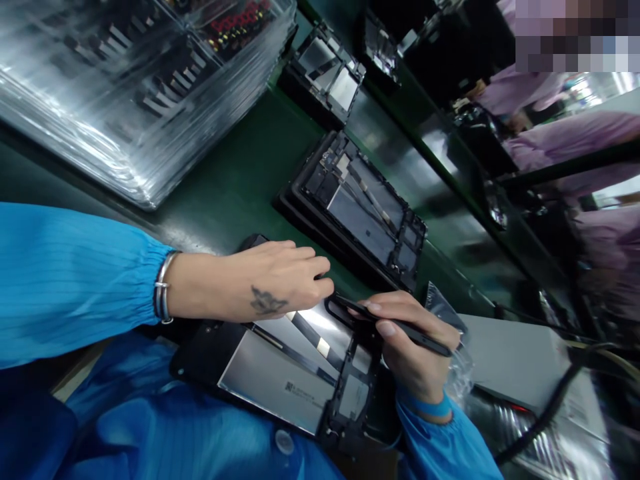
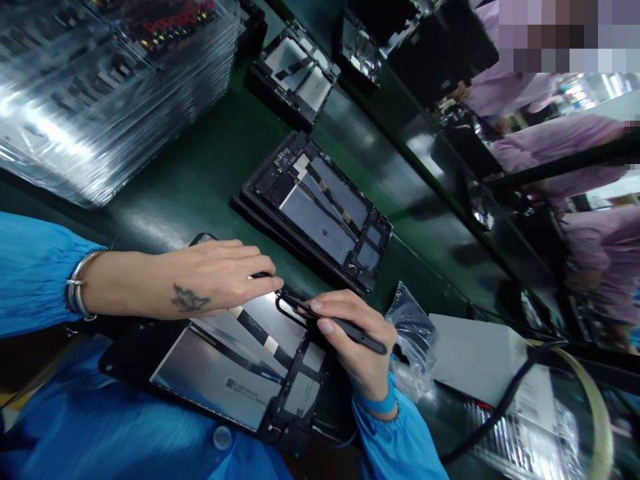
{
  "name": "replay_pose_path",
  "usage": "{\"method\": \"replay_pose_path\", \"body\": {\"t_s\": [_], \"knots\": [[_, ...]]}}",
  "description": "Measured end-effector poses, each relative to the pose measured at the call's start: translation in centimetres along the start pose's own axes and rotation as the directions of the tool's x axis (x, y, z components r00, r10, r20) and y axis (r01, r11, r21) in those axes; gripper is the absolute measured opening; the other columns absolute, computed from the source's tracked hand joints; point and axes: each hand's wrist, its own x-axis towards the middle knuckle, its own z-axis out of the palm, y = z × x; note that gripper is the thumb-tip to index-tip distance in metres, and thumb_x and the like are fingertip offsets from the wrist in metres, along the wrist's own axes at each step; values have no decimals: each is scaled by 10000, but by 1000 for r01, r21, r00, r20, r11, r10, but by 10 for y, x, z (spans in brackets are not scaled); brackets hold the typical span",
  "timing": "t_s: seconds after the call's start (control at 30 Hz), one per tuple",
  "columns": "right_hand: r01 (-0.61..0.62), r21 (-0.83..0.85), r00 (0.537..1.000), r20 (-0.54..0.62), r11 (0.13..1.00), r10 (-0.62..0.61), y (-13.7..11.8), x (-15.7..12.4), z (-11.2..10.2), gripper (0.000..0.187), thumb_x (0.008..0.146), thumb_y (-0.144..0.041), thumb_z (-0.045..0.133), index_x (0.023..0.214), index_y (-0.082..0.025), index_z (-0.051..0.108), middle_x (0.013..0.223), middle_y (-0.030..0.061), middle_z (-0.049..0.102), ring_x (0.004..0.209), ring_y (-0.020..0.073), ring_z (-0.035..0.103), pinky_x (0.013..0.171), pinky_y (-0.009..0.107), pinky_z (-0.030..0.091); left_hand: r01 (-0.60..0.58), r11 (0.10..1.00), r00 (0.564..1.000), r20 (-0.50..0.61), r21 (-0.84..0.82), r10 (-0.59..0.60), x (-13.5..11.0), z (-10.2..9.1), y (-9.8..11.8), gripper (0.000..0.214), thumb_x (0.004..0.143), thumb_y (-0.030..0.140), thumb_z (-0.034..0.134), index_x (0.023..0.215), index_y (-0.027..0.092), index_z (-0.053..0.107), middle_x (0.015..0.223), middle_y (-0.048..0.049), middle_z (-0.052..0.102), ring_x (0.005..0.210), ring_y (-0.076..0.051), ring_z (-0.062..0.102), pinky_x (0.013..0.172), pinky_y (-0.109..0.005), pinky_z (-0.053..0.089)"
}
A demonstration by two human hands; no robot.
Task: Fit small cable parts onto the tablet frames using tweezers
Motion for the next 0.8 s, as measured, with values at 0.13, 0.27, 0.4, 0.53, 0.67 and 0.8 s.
{"method": "replay_pose_path", "body": {"t_s": [0.13, 0.27, 0.4, 0.53, 0.67, 0.8], "knots": [[-7, 11, 1000, 6, 1000, 7, 0, 0, 0, 167, 886, -204, 701, 998, -290, 789, 890, 36, 736, 831, 208, 675, 713, 349, 555, -3, 1000, 999, 32, -5, 3, 0, -3, 0, 222, 893, 40, 528, 1035, 148, 662, 1066, -86, 650, 865, -209, 589, 663, -312, 398], [-25, 6, 1000, 8, 1000, 25, 0, 0, 0, 166, 889, -194, 698, 994, -286, 787, 886, 42, 735, 836, 214, 668, 720, 368, 558, 23, 999, 998, 68, -48, -19, 0, -4, -1, 294, 847, 20, 559, 1107, 141, 624, 1072, -82, 639, 868, -196, 586, 678, -291, 419], [-21, -33, 999, 26, 999, 22, -4, 3, 0, 170, 881, -169, 704, 979, -283, 785, 895, 41, 742, 832, 213, 676, 729, 372, 570, 48, 992, 999, 2, -115, -48, -1, -5, -1, 265, 915, 47, 491, 1135, 133, 612, 1037, -84, 627, 904, -203, 606, 713, -300, 454], [18, -44, 998, 55, 999, -15, -11, 10, 2, 174, 878, -143, 702, 967, -272, 778, 901, 33, 746, 812, 197, 693, 724, 346, 583, 62, 975, 997, -24, -214, -69, 0, -8, 1, 272, 966, 68, 441, 1166, 138, 612, 1029, -76, 624, 932, -187, 615, 795, -302, 490], [104, -35, 992, 71, 994, -101, -17, 16, 6, 203, 873, -102, 696, 971, -262, 773, 903, 26, 754, 807, 181, 709, 716, 310, 588, 66, 972, 997, -16, -225, -72, -1, -6, 0, 306, 1000, 122, 439, 1275, 160, 568, 1132, -80, 616, 1005, -183, 602, 862, -316, 508], [230, -33, 972, 65, 973, -228, -20, 16, 7, 196, 901, -125, 679, 1026, -256, 754, 926, 27, 758, 854, 185, 724, 729, 294, 604, 72, 972, 997, 18, -225, -70, -3, -7, -3, 372, 1028, 144, 408, 1388, 174, 494, 1223, -93, 603, 1066, -176, 598, 881, -323, 531]]}}
